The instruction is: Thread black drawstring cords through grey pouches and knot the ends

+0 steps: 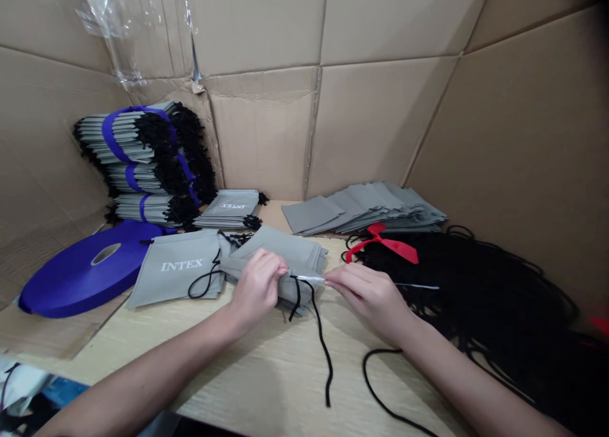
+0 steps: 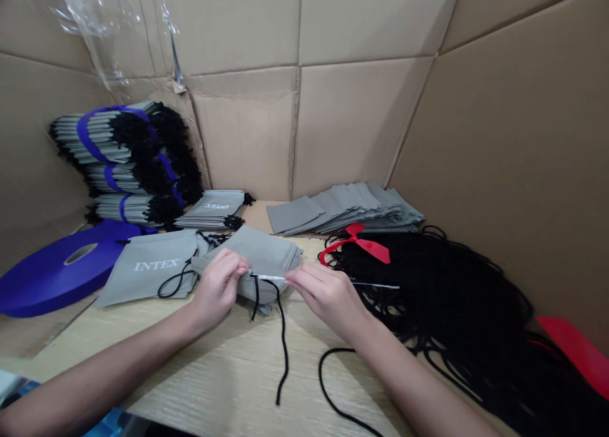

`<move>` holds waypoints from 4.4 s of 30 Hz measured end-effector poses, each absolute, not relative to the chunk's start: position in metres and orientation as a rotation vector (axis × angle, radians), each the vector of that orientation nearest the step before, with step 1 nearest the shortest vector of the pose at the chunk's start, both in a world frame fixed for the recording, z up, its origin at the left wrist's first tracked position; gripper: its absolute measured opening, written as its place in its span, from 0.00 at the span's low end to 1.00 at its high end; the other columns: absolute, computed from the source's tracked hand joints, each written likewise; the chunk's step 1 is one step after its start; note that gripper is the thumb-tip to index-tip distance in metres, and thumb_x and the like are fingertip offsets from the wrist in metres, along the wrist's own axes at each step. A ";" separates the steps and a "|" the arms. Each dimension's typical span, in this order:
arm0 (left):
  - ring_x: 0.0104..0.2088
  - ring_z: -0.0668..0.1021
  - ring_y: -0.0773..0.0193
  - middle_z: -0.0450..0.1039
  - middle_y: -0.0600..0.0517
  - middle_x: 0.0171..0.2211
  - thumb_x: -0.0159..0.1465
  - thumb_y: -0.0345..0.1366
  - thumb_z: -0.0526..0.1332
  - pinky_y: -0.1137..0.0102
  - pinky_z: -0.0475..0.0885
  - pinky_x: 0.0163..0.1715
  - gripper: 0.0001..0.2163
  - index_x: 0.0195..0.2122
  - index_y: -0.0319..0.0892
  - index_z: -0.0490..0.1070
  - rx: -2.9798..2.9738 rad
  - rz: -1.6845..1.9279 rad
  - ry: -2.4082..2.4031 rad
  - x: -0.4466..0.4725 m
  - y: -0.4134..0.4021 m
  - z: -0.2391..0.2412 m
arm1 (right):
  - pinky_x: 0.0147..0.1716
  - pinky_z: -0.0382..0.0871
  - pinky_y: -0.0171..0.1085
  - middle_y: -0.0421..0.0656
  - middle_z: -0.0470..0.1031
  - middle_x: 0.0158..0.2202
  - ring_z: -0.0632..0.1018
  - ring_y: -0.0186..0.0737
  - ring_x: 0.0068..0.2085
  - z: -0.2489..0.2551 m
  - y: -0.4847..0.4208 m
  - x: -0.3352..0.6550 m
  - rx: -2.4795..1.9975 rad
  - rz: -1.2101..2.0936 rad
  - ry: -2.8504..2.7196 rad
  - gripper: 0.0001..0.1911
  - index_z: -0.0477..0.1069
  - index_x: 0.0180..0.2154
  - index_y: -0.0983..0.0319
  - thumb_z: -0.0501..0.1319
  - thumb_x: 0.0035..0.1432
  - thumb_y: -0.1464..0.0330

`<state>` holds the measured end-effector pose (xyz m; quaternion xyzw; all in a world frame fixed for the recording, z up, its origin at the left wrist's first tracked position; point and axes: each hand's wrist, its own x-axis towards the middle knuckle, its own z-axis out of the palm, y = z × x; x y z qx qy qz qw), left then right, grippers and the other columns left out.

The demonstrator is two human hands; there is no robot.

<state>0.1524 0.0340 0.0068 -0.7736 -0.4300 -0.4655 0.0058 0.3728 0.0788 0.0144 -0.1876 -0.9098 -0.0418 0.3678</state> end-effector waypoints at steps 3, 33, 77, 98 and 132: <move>0.33 0.67 0.61 0.68 0.49 0.28 0.64 0.26 0.47 0.66 0.64 0.34 0.10 0.28 0.41 0.63 -2.424 -1.452 -1.333 0.152 0.035 0.007 | 0.32 0.65 0.34 0.43 0.73 0.30 0.72 0.35 0.32 0.016 0.078 0.373 -0.480 -0.131 -2.338 0.07 0.70 0.37 0.62 0.55 0.60 0.74; 0.33 0.68 0.61 0.68 0.49 0.27 0.64 0.29 0.47 0.66 0.65 0.34 0.11 0.27 0.41 0.62 -2.432 -1.522 -1.364 0.151 0.032 0.011 | 0.31 0.67 0.35 0.43 0.74 0.29 0.73 0.36 0.31 0.012 0.079 0.372 -0.487 -0.102 -2.256 0.07 0.71 0.35 0.61 0.55 0.59 0.73; 0.36 0.68 0.61 0.72 0.49 0.30 0.57 0.33 0.61 0.65 0.66 0.36 0.04 0.28 0.41 0.65 -2.467 -1.747 -1.367 0.151 0.033 0.015 | 0.31 0.68 0.34 0.43 0.74 0.30 0.74 0.35 0.30 0.013 0.076 0.371 -0.510 -0.065 -2.221 0.07 0.71 0.35 0.61 0.55 0.59 0.72; 0.37 0.70 0.62 0.74 0.51 0.30 0.63 0.27 0.50 0.60 0.64 0.45 0.10 0.24 0.41 0.63 -2.493 -1.594 -1.222 0.144 0.038 0.011 | 0.30 0.66 0.33 0.43 0.74 0.28 0.73 0.35 0.30 0.008 0.078 0.370 -0.524 -0.129 -2.259 0.06 0.71 0.34 0.62 0.56 0.59 0.73; 0.35 0.68 0.62 0.73 0.50 0.28 0.64 0.32 0.52 0.66 0.65 0.38 0.10 0.29 0.40 0.69 -2.497 -1.644 -1.321 0.146 0.036 0.013 | 0.32 0.66 0.32 0.42 0.74 0.30 0.74 0.34 0.31 0.009 0.071 0.370 -0.583 -0.242 -2.269 0.07 0.71 0.36 0.61 0.56 0.59 0.73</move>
